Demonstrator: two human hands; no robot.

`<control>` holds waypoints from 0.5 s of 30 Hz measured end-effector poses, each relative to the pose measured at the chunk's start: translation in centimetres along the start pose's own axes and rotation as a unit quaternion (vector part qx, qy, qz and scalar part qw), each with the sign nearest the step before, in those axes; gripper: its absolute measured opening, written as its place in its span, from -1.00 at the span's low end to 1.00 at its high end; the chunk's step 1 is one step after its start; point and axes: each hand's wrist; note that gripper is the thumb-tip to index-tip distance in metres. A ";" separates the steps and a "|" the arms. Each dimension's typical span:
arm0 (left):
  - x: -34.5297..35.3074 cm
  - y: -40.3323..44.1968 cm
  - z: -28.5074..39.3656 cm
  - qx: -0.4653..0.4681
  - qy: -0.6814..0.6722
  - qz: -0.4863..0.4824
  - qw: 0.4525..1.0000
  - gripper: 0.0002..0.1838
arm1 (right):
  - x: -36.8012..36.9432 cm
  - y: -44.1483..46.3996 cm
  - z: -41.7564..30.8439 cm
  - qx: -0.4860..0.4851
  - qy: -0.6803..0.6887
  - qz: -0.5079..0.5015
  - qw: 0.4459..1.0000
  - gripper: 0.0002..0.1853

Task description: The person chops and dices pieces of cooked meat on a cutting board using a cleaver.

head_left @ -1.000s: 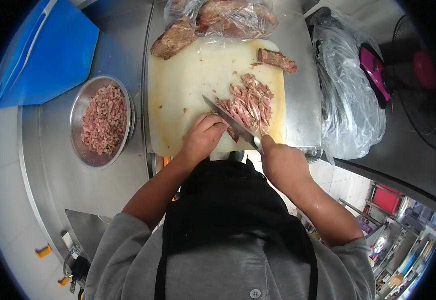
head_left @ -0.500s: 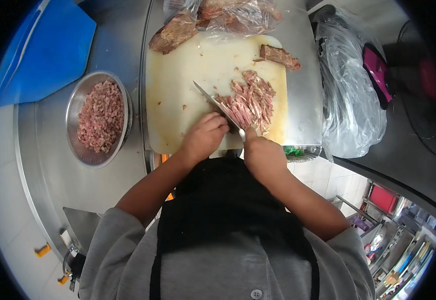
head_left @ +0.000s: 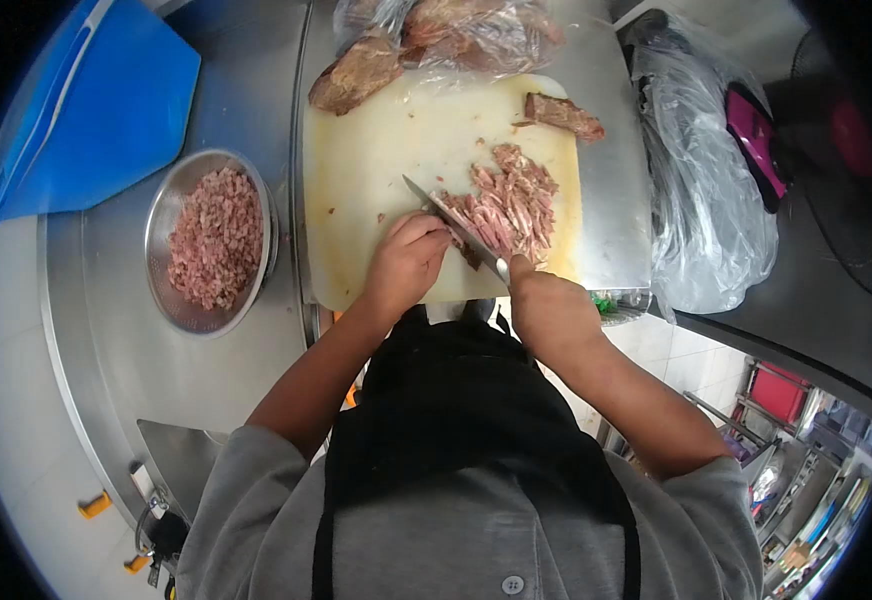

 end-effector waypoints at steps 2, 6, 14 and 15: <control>-0.2 0.0 0.1 -0.010 -0.002 0.001 1.000 -0.87 | 0.7 0.5 -0.1 0.003 -0.008 -0.021 1.000 -0.73; -0.3 0.1 0.1 0.013 0.007 -0.012 1.000 -0.87 | 0.7 1.7 1.7 0.005 0.019 0.028 0.999 -0.80; 0.2 -0.4 0.1 0.001 -0.001 0.022 1.000 -0.88 | -1.8 -1.7 0.4 0.028 0.016 0.037 0.999 -0.81; 0.0 -0.4 0.2 0.000 -0.002 0.023 1.000 -0.88 | -1.6 -1.8 0.3 0.028 0.016 0.036 0.999 -0.81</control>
Point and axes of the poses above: each hand's wrist, its own y-axis towards the middle knuckle, its own x-axis out of the palm, z = x × y, and after that the axes turned 7 degrees about y, right-handed
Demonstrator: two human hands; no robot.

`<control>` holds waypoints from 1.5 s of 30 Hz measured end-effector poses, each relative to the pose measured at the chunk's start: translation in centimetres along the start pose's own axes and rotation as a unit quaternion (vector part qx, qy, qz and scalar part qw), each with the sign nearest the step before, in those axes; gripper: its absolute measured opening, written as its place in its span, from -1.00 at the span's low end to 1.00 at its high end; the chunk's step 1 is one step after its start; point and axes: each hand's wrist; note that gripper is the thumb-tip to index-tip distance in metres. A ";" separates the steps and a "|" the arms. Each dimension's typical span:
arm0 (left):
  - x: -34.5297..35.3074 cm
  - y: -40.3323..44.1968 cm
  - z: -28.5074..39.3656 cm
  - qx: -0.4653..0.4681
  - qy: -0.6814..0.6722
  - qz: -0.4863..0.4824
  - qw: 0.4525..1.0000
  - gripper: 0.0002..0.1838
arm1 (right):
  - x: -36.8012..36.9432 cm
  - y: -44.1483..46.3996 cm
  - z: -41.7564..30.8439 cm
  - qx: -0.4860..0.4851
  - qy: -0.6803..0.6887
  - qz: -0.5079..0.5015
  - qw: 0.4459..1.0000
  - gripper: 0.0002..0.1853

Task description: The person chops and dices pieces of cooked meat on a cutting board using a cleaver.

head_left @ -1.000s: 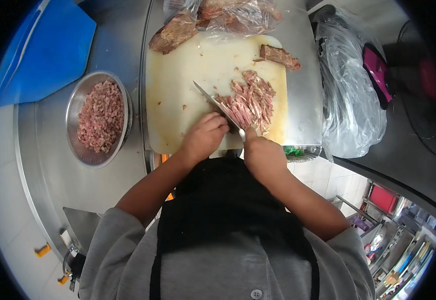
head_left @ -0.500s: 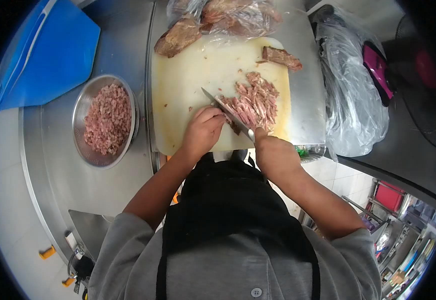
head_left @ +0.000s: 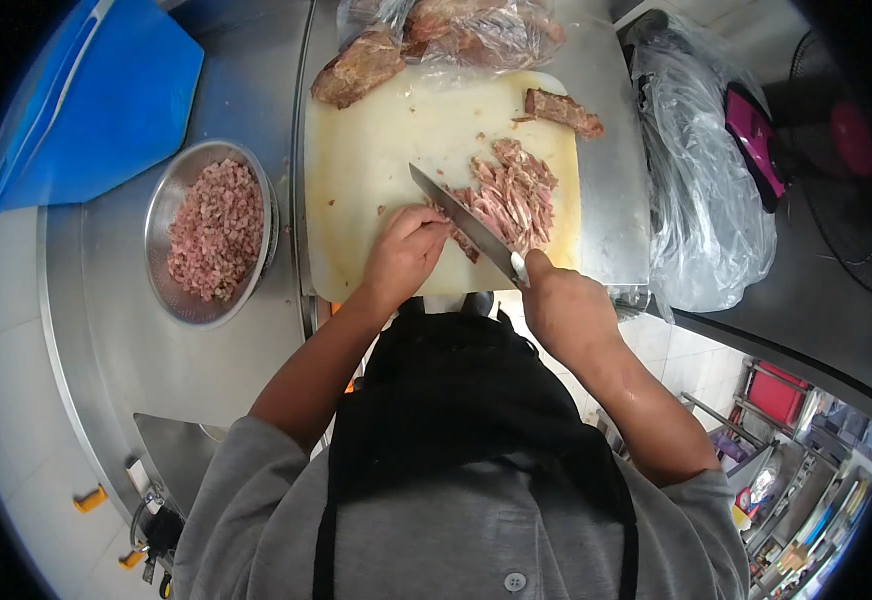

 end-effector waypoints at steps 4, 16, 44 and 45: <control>-0.2 0.3 0.0 0.016 0.009 -0.002 1.000 -0.87 | 0.6 -0.2 -0.1 -0.020 -0.026 -0.016 0.999 -0.87; 0.4 0.1 -0.5 -0.002 0.000 -0.032 0.999 -0.88 | 1.1 1.2 -0.3 -0.021 -0.026 -0.044 0.999 -0.87; -0.1 0.9 -0.6 0.021 0.007 -0.064 0.998 -0.85 | 0.3 0.5 0.2 -0.013 -0.011 -0.033 0.999 -0.91; -0.1 1.0 -0.5 0.021 0.012 -0.064 0.998 -0.86 | 0.3 0.6 0.0 -0.009 -0.005 -0.041 0.999 -0.89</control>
Point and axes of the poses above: each hand's wrist, its own y-axis towards the middle knuckle, its own x-axis out of the palm, z = x × y, and after that the axes turned 7 degrees about y, right-handed
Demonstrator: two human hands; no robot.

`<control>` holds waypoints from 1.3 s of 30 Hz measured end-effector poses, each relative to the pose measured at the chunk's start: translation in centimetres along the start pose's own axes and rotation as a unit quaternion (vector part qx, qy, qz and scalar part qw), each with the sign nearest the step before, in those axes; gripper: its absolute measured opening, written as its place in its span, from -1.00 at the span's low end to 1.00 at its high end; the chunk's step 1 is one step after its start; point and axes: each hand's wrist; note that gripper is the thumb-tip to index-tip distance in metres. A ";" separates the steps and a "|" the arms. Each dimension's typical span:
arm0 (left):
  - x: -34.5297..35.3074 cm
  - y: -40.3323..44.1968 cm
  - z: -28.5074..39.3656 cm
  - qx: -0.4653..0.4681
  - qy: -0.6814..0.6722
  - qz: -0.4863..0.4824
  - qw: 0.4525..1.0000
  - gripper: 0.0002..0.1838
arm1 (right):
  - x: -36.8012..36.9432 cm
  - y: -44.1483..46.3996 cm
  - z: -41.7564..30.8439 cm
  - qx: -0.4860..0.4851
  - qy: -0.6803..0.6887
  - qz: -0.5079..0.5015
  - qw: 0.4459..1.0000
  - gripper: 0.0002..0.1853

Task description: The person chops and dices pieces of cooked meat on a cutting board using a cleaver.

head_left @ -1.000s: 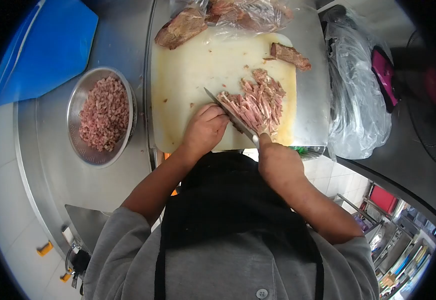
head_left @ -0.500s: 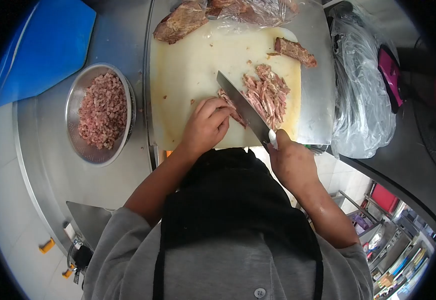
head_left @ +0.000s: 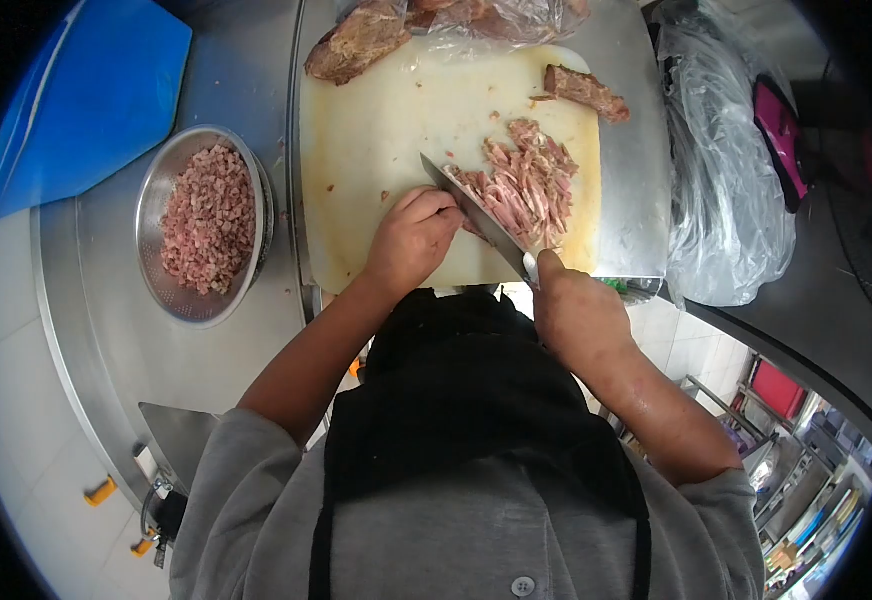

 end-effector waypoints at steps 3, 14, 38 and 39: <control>0.2 0.0 -0.2 -0.013 -0.002 0.003 1.000 -0.87 | 1.7 1.4 0.1 -0.011 0.034 0.010 0.999 -0.86; -2.3 -0.3 -0.5 -0.077 -0.035 -0.076 0.993 -0.80 | -1.4 -1.5 4.0 0.016 0.180 0.122 0.976 -0.69; 3.4 12.4 3.7 0.264 0.132 -0.376 0.878 -0.15 | 1.6 -8.0 16.1 0.185 0.341 0.216 0.896 -0.63; 3.6 12.4 3.3 0.243 0.122 -0.352 0.896 -0.27 | 1.7 -8.0 16.1 0.181 0.347 0.213 0.895 -0.62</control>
Point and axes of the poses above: each hand's wrist, its own y-axis towards the middle knuckle, its own x-axis out of the palm, z = x × y, and after that the axes turned 7 degrees about y, right-handed
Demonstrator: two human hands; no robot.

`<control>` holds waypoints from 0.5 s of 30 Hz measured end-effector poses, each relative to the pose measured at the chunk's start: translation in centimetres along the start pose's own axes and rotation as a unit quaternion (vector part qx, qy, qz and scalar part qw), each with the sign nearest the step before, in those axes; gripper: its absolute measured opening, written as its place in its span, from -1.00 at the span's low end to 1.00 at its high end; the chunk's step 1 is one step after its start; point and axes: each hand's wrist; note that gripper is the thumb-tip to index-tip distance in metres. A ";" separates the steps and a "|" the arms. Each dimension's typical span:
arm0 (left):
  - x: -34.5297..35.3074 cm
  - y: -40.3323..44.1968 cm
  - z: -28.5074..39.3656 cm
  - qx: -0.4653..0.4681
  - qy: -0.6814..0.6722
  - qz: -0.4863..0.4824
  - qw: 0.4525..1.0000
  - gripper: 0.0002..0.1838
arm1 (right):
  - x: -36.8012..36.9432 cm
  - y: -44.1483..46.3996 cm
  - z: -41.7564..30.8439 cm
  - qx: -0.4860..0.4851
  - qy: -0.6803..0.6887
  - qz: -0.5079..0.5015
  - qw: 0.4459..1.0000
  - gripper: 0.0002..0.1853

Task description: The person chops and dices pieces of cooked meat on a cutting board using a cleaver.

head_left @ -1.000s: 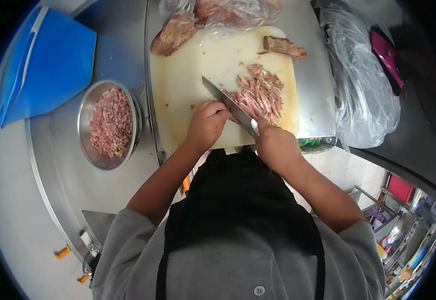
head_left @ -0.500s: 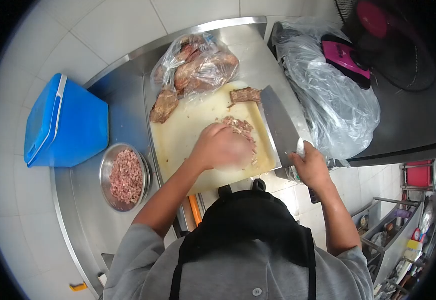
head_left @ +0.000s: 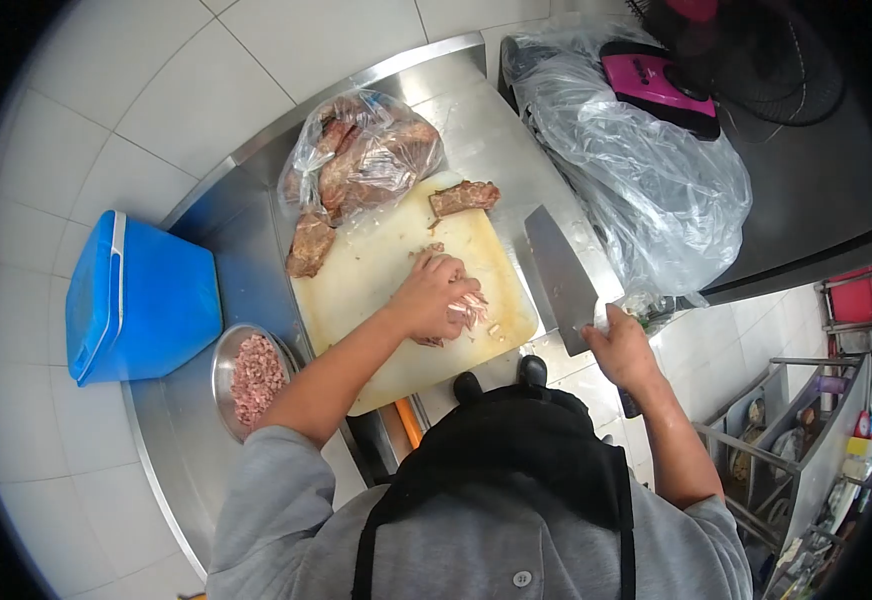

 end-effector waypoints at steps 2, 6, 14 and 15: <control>0.5 0.0 -0.7 -0.022 -0.012 0.026 0.999 -0.38 | 0.2 -0.1 -0.4 -0.001 -0.004 -0.003 1.000 -0.62; 1.0 -1.0 -2.2 -0.128 0.013 0.089 0.988 -0.44 | 1.1 0.2 -0.5 -0.025 -0.036 -0.009 0.999 -0.63; -1.6 -5.6 0.5 -0.231 -0.059 -0.019 0.971 -0.24 | 2.4 1.1 -1.1 -0.037 -0.060 -0.049 0.996 -0.61; -1.5 -6.6 1.3 -0.213 -0.032 -0.003 0.976 -0.16 | 2.6 1.1 -1.1 -0.045 -0.060 -0.052 0.996 -0.62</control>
Point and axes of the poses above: each hand's wrist, its own y-axis towards the middle knuckle, its own x-axis out of the palm, z = x × y, and after that the axes turned 7 degrees about y, right-handed
